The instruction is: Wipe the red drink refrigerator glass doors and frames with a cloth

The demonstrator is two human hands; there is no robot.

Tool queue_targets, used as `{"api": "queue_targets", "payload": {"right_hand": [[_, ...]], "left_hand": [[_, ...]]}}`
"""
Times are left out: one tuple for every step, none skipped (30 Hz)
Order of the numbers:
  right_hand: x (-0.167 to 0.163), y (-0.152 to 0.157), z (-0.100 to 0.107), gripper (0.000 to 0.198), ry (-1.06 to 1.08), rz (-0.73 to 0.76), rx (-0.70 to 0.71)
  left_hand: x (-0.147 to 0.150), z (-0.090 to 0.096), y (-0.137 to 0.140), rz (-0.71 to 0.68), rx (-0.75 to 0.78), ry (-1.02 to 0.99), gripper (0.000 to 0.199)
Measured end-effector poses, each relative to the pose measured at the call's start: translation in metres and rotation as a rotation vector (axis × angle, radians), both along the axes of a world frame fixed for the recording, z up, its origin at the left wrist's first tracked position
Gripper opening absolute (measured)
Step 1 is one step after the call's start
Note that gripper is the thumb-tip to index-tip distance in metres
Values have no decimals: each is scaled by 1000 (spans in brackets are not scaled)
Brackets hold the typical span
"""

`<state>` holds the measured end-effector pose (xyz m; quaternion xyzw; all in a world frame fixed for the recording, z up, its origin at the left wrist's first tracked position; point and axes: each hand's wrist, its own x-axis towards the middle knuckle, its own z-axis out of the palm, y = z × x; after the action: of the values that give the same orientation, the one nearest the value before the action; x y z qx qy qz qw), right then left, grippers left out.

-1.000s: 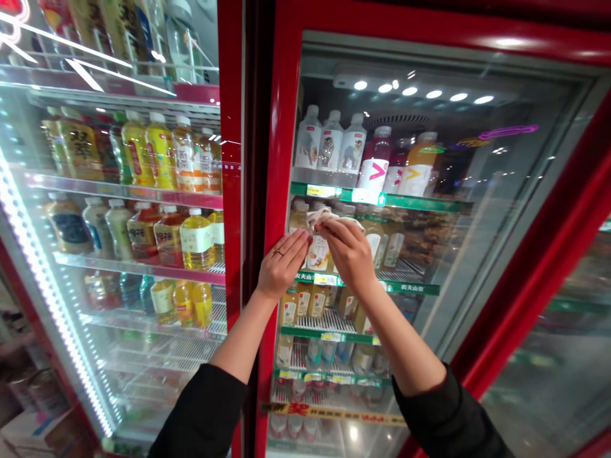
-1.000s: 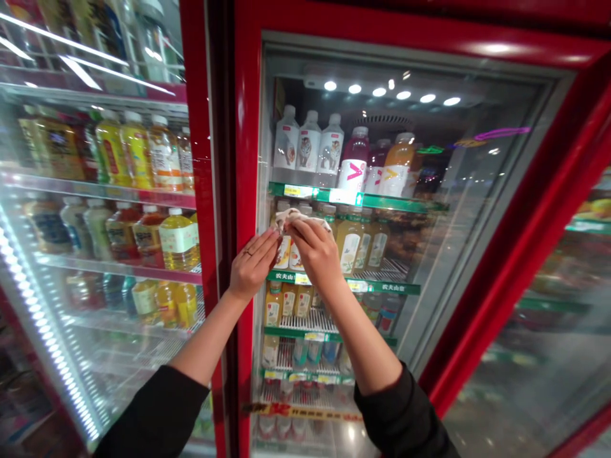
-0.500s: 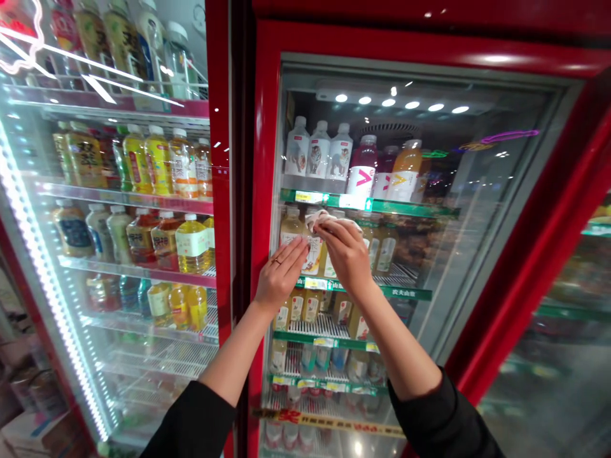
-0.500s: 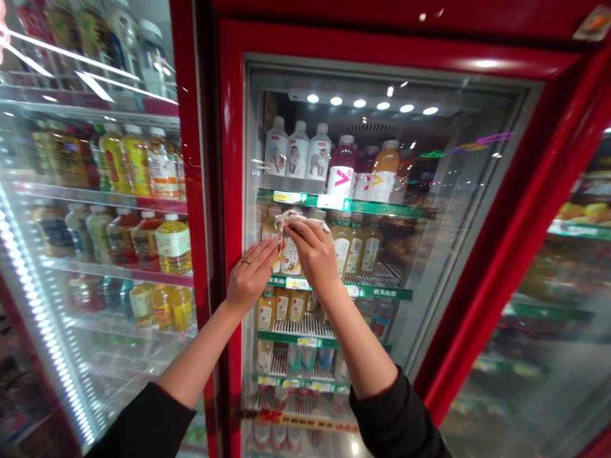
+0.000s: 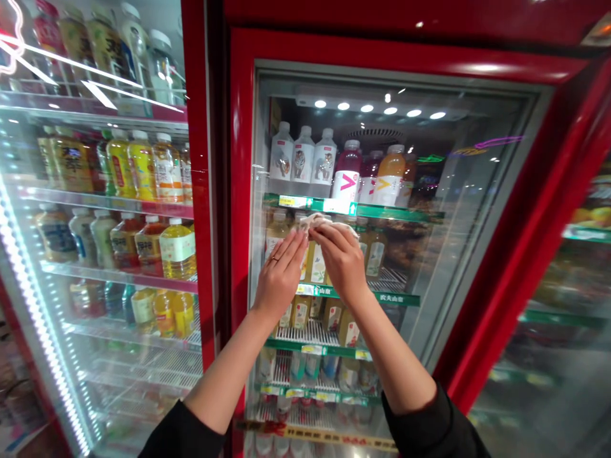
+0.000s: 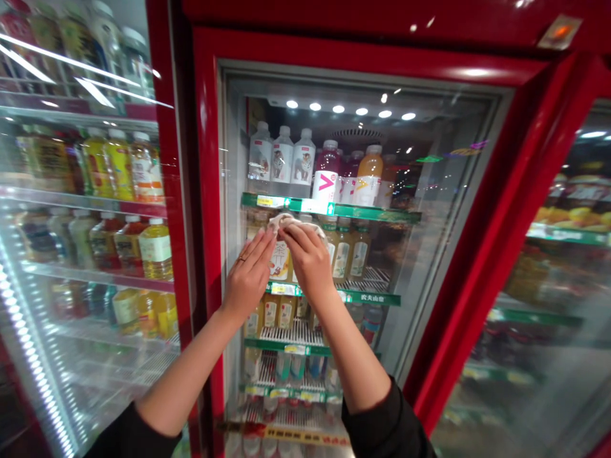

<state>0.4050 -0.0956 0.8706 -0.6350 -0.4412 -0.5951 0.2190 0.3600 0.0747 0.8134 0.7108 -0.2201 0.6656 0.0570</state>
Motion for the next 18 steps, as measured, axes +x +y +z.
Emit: {"api": "queue_targets", "payload": {"right_hand": [[-1, -6, -6, 41, 4, 0, -30], [-1, -13, -11, 43, 4, -5, -52], [-1, -21, -15, 45, 1, -14, -63], [0, -28, -16, 46, -7, -26, -59], [1, -35, -16, 46, -20, -36, -33], [4, -39, -13, 46, -38, -45, 19], [6, -42, -9, 44, -59, -52, 91], [9, -41, -3, 41, -76, -57, 169], [11, -39, 2, 38, -86, -59, 237], [12, -34, 7, 35, -88, -56, 277], [12, -29, 10, 34, -81, -46, 277], [12, -24, 11, 35, -66, -32, 236], [10, -20, 9, 37, -49, -14, 169], [9, -18, 6, 39, -37, 4, 90], [7, -18, 0, 41, -32, 18, 12], [6, -21, -6, 42, -34, 26, -52], [6, -26, -13, 43, -43, 28, -96], [6, -33, -18, 43, -60, 27, -120]], "left_hand": [[-1, 0, -3, 15, -10, 4, 83], [-1, 0, -5, 27, -14, 11, 83], [-2, 1, -8, 35, -11, 19, 83], [-3, 1, -11, 39, -5, 27, 84], [-3, 3, -13, 39, 2, 33, 85], [-3, 4, -16, 38, 9, 36, 86], [-3, 7, -19, 34, 13, 36, 87], [-4, 9, -22, 31, 12, 34, 88], [-4, 12, -25, 28, 8, 29, 89], [-4, 14, -27, 27, 2, 21, 89], [-4, 16, -29, 27, -6, 12, 89], [-4, 18, -31, 30, -15, 0, 89], [-5, 19, -31, 34, -23, -10, 89], [-5, 20, -31, 40, -30, -18, 88], [-6, 20, -31, 47, -35, -22, 87], [-7, 19, -30, 55, -39, -22, 87], [-7, 18, -28, 64, -40, -19, 87], [-7, 17, -26, 70, -39, -14, 87]]}}
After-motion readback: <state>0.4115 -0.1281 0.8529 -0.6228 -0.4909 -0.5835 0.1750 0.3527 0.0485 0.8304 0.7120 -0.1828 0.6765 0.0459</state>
